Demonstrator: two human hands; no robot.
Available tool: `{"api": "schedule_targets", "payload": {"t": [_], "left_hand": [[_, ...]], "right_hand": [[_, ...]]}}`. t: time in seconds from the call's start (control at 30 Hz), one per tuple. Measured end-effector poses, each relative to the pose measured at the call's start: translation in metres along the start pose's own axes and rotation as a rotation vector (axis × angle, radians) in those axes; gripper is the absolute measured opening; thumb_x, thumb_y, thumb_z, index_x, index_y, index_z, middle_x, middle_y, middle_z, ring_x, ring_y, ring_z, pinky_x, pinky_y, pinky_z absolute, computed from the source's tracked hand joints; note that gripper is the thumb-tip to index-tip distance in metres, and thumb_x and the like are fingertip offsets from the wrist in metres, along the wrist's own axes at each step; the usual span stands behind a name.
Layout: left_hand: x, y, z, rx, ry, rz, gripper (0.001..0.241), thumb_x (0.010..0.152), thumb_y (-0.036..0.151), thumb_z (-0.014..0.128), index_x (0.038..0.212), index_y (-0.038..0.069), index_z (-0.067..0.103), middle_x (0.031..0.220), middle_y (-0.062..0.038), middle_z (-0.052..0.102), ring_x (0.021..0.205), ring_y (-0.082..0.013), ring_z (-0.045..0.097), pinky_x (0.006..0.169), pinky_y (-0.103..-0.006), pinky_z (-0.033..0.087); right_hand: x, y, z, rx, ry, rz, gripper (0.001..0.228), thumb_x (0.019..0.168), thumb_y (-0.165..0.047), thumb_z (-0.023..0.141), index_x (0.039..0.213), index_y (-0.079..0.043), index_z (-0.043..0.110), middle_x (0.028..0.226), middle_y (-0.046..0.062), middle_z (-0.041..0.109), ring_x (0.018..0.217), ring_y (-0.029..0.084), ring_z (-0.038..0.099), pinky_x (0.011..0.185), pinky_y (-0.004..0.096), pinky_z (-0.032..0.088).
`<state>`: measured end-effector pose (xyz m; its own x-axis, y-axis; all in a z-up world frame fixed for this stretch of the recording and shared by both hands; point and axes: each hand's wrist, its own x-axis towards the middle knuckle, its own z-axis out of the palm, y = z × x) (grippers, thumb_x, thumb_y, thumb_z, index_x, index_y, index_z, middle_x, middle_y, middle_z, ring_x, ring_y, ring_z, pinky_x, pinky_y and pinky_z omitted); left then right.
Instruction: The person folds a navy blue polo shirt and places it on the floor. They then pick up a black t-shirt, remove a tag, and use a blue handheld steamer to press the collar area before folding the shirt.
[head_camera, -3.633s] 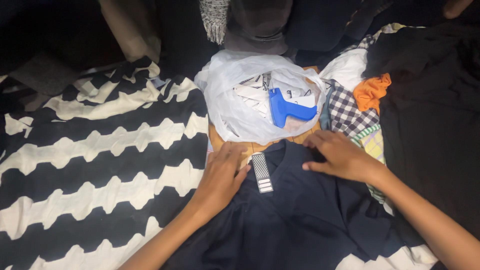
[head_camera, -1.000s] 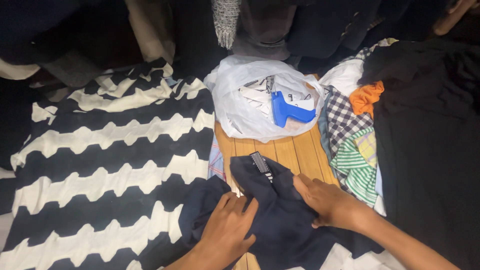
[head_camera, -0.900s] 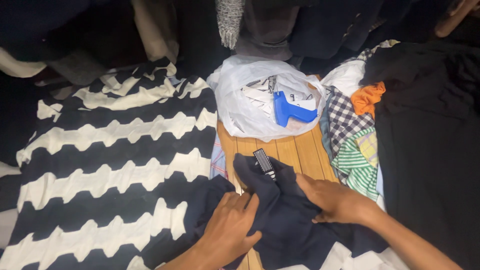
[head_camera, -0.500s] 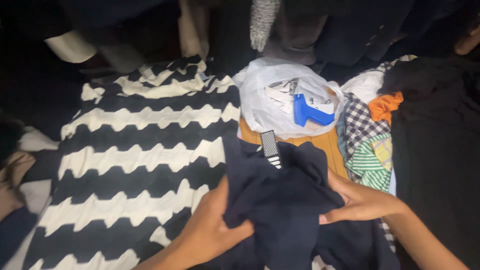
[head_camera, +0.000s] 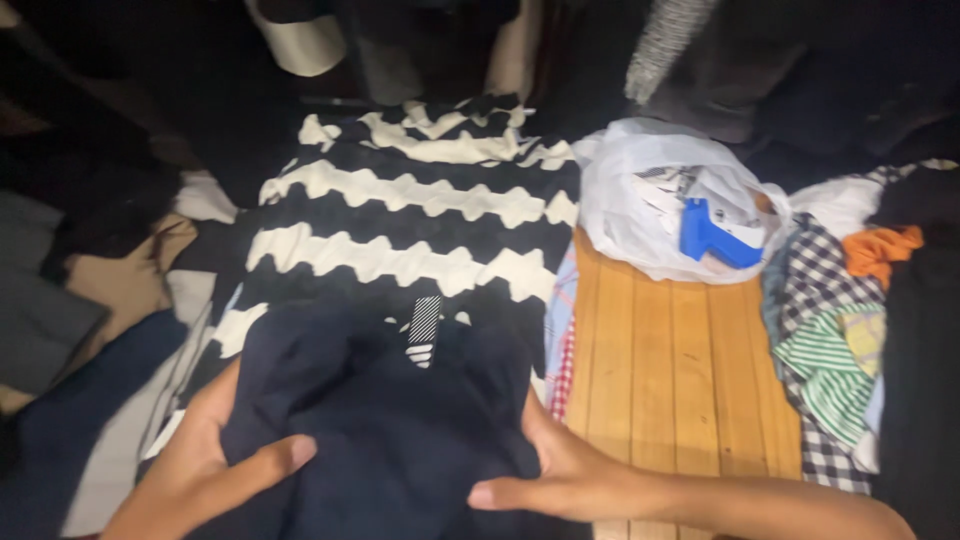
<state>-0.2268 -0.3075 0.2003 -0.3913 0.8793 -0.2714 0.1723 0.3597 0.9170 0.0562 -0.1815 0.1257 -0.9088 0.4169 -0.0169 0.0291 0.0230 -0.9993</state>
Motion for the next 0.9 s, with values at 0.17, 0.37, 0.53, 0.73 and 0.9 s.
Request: {"api": "schedule_targets", "payload": {"t": [0.17,0.37,0.53,0.73,0.9], "left_hand": [[0.020,-0.046,-0.022,0.120,-0.022,-0.007,0.079,0.073,0.025,0.078,0.149,0.019,0.055,0.151,0.006,0.066,0.137,-0.0082,0.061,0.114,-0.0277,0.044],[0.069,-0.124,-0.031,0.067,-0.105,0.052,0.081,0.079,0.028,0.079,0.152,0.015,0.048,0.155,0.003,0.057,0.141,-0.0078,0.051,0.117,-0.0259,0.036],[0.077,-0.110,-0.034,0.087,-0.029,-0.207,0.067,0.092,0.044,0.055,0.153,0.015,0.048,0.162,0.006,0.049,0.152,-0.0059,0.039,0.126,-0.0249,0.021],[0.095,-0.112,-0.051,0.326,0.137,0.054,0.063,0.094,0.044,0.054,0.148,0.013,0.052,0.155,-0.003,0.055,0.148,-0.0163,0.047,0.121,-0.0300,0.030],[0.098,-0.082,-0.077,0.424,0.412,0.063,0.044,0.092,0.036,0.063,0.133,0.020,0.070,0.066,-0.004,0.060,0.058,-0.0155,0.049,0.068,-0.0286,0.044]], "right_hand": [[0.028,0.011,0.020,-0.204,-0.004,0.352,0.134,0.085,-0.050,0.073,0.152,-0.013,-0.038,0.173,0.002,-0.020,0.159,0.014,-0.007,0.124,0.030,0.005],[0.041,0.070,0.001,-0.403,0.035,0.524,0.131,0.086,-0.059,0.070,0.156,-0.010,-0.028,0.169,0.005,0.020,0.152,0.017,0.033,0.119,0.027,0.027],[0.028,0.111,-0.034,-0.470,0.068,0.607,0.121,0.096,-0.057,0.063,0.155,-0.007,-0.030,0.173,0.004,-0.018,0.160,0.013,-0.014,0.128,0.031,-0.004],[0.042,0.049,-0.052,-0.363,0.362,0.817,0.103,0.093,-0.046,0.054,0.161,-0.029,-0.021,0.171,-0.008,0.010,0.072,0.022,0.072,0.064,0.031,0.059],[0.059,-0.005,-0.078,-0.012,0.725,0.656,0.073,0.088,-0.037,0.053,0.160,-0.034,0.040,0.166,-0.014,0.047,0.153,0.005,0.041,0.127,0.028,0.025]]}}
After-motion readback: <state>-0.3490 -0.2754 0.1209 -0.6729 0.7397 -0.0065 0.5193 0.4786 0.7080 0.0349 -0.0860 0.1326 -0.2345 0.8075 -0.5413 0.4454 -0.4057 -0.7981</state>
